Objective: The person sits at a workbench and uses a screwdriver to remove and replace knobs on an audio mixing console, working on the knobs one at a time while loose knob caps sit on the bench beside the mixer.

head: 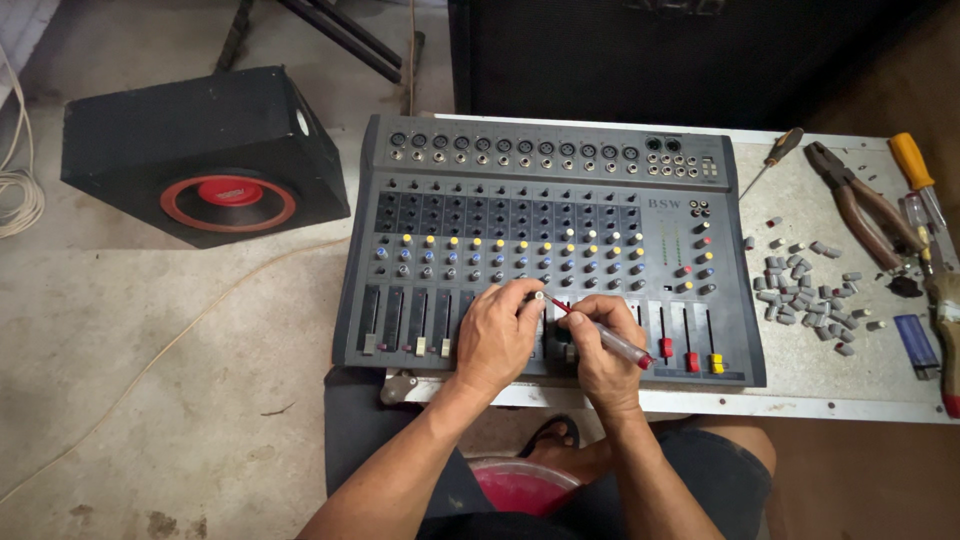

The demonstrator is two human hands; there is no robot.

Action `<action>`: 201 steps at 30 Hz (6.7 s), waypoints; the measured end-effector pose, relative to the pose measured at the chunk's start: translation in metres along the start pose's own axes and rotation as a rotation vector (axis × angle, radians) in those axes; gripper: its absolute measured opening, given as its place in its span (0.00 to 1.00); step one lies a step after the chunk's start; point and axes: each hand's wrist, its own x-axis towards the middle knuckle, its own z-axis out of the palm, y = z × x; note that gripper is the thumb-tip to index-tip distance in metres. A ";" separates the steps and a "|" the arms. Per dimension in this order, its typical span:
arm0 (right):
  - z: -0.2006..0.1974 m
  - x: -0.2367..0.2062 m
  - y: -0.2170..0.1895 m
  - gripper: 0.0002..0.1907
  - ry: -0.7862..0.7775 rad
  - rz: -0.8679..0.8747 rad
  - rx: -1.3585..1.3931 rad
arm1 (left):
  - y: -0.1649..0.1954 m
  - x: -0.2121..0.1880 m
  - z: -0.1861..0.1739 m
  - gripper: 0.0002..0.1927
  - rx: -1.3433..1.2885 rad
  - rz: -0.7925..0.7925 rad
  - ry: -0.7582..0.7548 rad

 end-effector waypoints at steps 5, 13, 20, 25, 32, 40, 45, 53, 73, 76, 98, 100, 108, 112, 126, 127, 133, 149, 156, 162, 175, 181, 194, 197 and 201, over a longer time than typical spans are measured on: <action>-0.001 0.000 0.001 0.05 0.007 -0.004 -0.033 | 0.000 0.000 -0.001 0.10 0.003 -0.013 -0.013; -0.005 -0.003 0.011 0.06 0.060 0.054 0.243 | -0.002 0.000 0.002 0.10 -0.002 0.002 0.022; -0.005 -0.004 0.013 0.06 0.002 0.013 0.171 | -0.003 0.000 -0.001 0.10 0.031 0.036 0.011; -0.004 -0.002 0.013 0.06 -0.015 0.018 0.170 | -0.002 0.000 -0.002 0.11 0.040 0.044 0.001; -0.003 -0.001 0.012 0.06 -0.007 0.018 0.106 | -0.001 0.000 -0.004 0.13 0.044 0.102 0.021; -0.003 -0.001 0.010 0.07 -0.036 -0.004 0.095 | -0.002 0.001 0.000 0.12 0.022 0.016 0.023; -0.001 0.000 0.008 0.06 -0.044 -0.005 0.038 | -0.002 0.000 -0.002 0.10 0.034 0.046 0.022; 0.003 0.004 0.004 0.06 -0.087 0.042 -0.015 | -0.002 0.000 -0.002 0.10 0.035 0.054 -0.003; 0.000 -0.003 0.008 0.07 0.046 0.031 0.189 | 0.003 -0.001 -0.004 0.09 0.004 0.008 0.053; 0.000 -0.003 0.007 0.07 0.051 0.039 0.151 | 0.003 -0.001 -0.005 0.09 0.006 0.004 0.049; -0.001 -0.002 0.009 0.09 0.049 0.050 0.191 | 0.001 -0.001 -0.004 0.09 0.030 0.059 0.038; -0.001 -0.002 0.009 0.09 0.050 0.048 0.198 | 0.001 -0.001 -0.004 0.09 0.025 0.057 0.031; 0.001 -0.002 0.008 0.09 0.053 0.047 0.164 | 0.002 0.000 -0.004 0.09 0.056 0.020 0.040; 0.000 -0.002 0.008 0.09 0.052 0.053 0.176 | 0.004 0.000 -0.005 0.10 0.029 0.015 0.041; -0.006 -0.002 0.008 0.05 -0.004 0.001 0.103 | 0.007 0.001 -0.007 0.11 -0.003 0.022 0.024; -0.006 -0.002 0.008 0.05 -0.016 -0.012 0.089 | 0.006 0.001 -0.007 0.11 -0.008 0.015 0.015; -0.004 -0.002 0.009 0.05 -0.015 -0.007 0.180 | 0.005 0.001 -0.008 0.11 -0.009 0.011 0.008; -0.005 0.000 0.002 0.04 -0.056 0.008 0.079 | 0.004 0.001 -0.007 0.10 0.021 0.063 -0.004; -0.002 0.001 -0.001 0.04 -0.064 -0.025 0.027 | 0.004 0.001 -0.006 0.10 0.020 0.078 -0.001; -0.003 0.001 0.000 0.04 -0.081 -0.017 0.013 | 0.000 0.000 -0.005 0.10 -0.001 0.066 0.001; -0.003 0.000 0.001 0.04 -0.094 0.056 0.027 | 0.000 -0.004 -0.007 0.14 -0.033 -0.038 -0.070; -0.003 -0.001 0.001 0.03 -0.045 -0.054 0.017 | 0.001 -0.004 -0.004 0.10 0.002 0.055 -0.001; -0.004 0.000 0.001 0.04 -0.059 0.047 -0.018 | 0.002 -0.004 -0.003 0.09 0.013 0.052 -0.011; -0.007 0.004 0.003 0.04 -0.080 0.089 0.005 | 0.002 -0.004 -0.004 0.10 0.006 0.026 -0.017; -0.009 0.002 0.008 0.04 -0.014 0.151 0.180 | 0.002 -0.004 -0.005 0.09 -0.018 0.004 -0.008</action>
